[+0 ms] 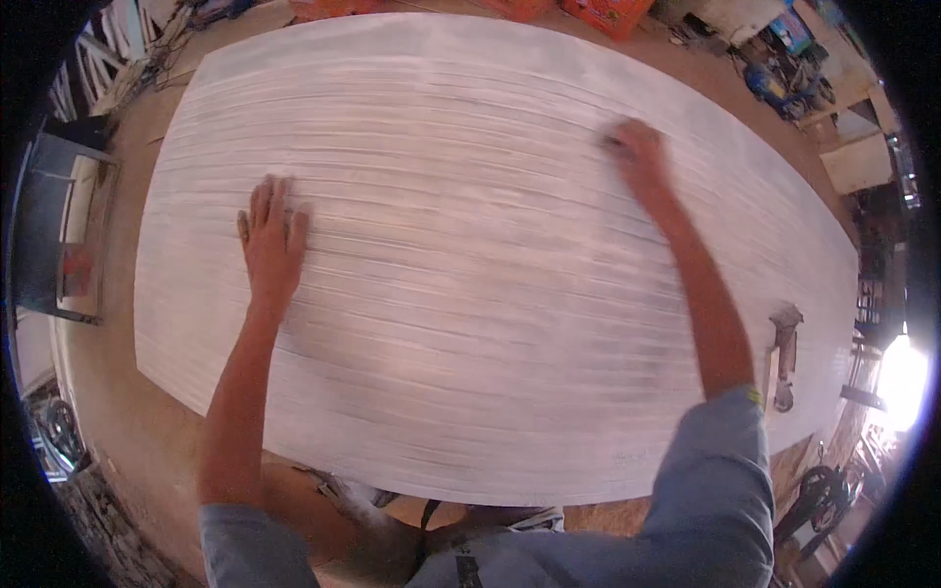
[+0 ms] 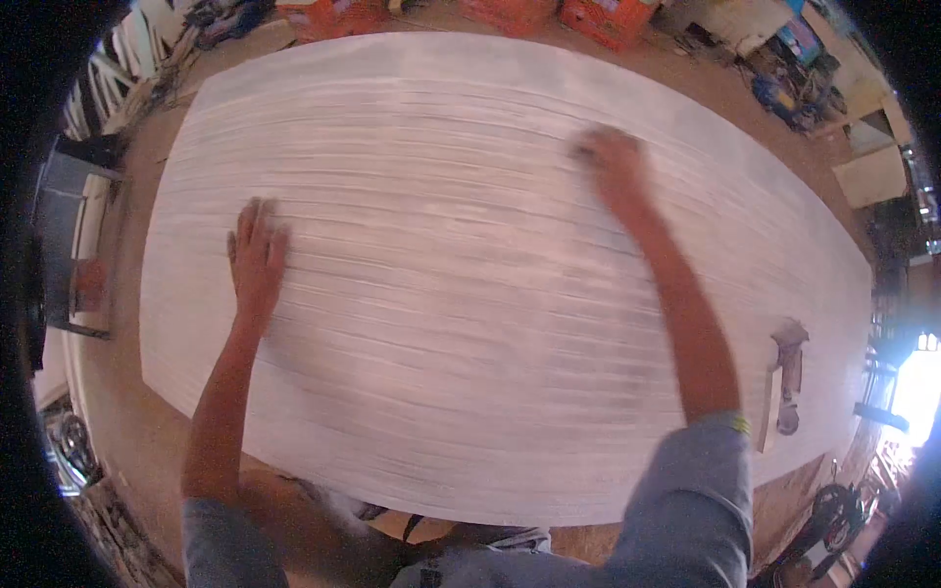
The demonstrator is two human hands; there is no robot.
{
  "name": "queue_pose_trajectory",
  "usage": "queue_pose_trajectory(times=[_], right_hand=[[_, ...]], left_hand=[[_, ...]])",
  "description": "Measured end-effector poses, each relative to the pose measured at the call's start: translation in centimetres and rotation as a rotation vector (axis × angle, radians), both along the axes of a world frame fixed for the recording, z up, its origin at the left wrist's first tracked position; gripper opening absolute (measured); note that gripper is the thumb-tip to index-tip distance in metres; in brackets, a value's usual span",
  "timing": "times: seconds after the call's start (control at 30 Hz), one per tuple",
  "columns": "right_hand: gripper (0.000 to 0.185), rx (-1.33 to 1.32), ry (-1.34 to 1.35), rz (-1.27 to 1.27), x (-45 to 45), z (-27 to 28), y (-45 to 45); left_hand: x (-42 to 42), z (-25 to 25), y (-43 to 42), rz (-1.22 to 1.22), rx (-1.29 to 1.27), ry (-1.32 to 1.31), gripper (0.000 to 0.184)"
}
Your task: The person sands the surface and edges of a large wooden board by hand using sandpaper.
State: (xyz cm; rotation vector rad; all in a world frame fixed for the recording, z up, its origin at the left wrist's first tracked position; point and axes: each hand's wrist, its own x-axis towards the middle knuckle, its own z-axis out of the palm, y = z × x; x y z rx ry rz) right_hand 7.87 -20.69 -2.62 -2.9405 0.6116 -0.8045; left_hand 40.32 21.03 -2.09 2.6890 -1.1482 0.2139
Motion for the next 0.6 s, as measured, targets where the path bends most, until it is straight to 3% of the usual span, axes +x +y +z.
queue_pose_trajectory(times=[0.03, 0.07, 0.1, 0.17, 0.23, 0.33, 0.37, 0.4, 0.43, 0.47, 0.6], right_hand=[[0.022, 0.114, 0.292, -0.174, -6.0, 0.5, -3.9], [0.021, 0.022, 0.171, -0.224, -13.5, -2.0, -8.4], [0.02, 0.018, 0.197, -0.251, -19.0, -0.8, -10.5], [0.017, 0.182, 0.285, -0.465, -21.0, 4.7, -8.2], [0.017, 0.158, 0.232, -0.336, -18.8, 3.5, -8.1], [0.018, 0.197, 0.198, -0.157, -6.7, 3.3, -2.0], [0.019, 0.026, 0.062, -0.091, -2.2, 1.1, -0.1], [0.021, 0.143, 0.242, -0.079, 3.2, 1.5, 1.5], [0.02, 0.234, 0.241, -0.015, 9.1, 2.6, 4.6], [0.016, 0.06, -0.045, 0.158, 14.1, 0.1, 6.2], [0.017, 0.161, 0.13, 0.226, 34.5, 0.6, 16.3]], left_hand=[[-0.3, 0.0, -0.2, 0.012, 0.017, 0.01, 0.052], [-0.5, 0.0, -0.4, 0.0, 0.016, 0.021, 0.052], [-0.8, 0.1, -0.4, 0.003, 0.021, 0.024, 0.052], [-1.0, -0.2, -0.6, 0.015, 0.016, 0.02, 0.053], [-0.9, -0.3, -0.6, 0.025, 0.042, -0.033, 0.052], [-0.8, -0.2, -0.3, 0.009, 0.041, -0.043, 0.052], [-0.7, 0.1, -0.4, 0.008, 0.035, -0.023, 0.053], [-0.7, 0.4, -0.6, 0.026, 0.047, -0.033, 0.053], [-0.7, 0.5, -0.7, 0.012, 0.03, -0.02, 0.053], [-0.8, 0.8, -0.6, 0.0, 0.014, -0.008, 0.053], [-1.2, 1.4, -1.0, 0.021, 0.03, 0.036, 0.056]])
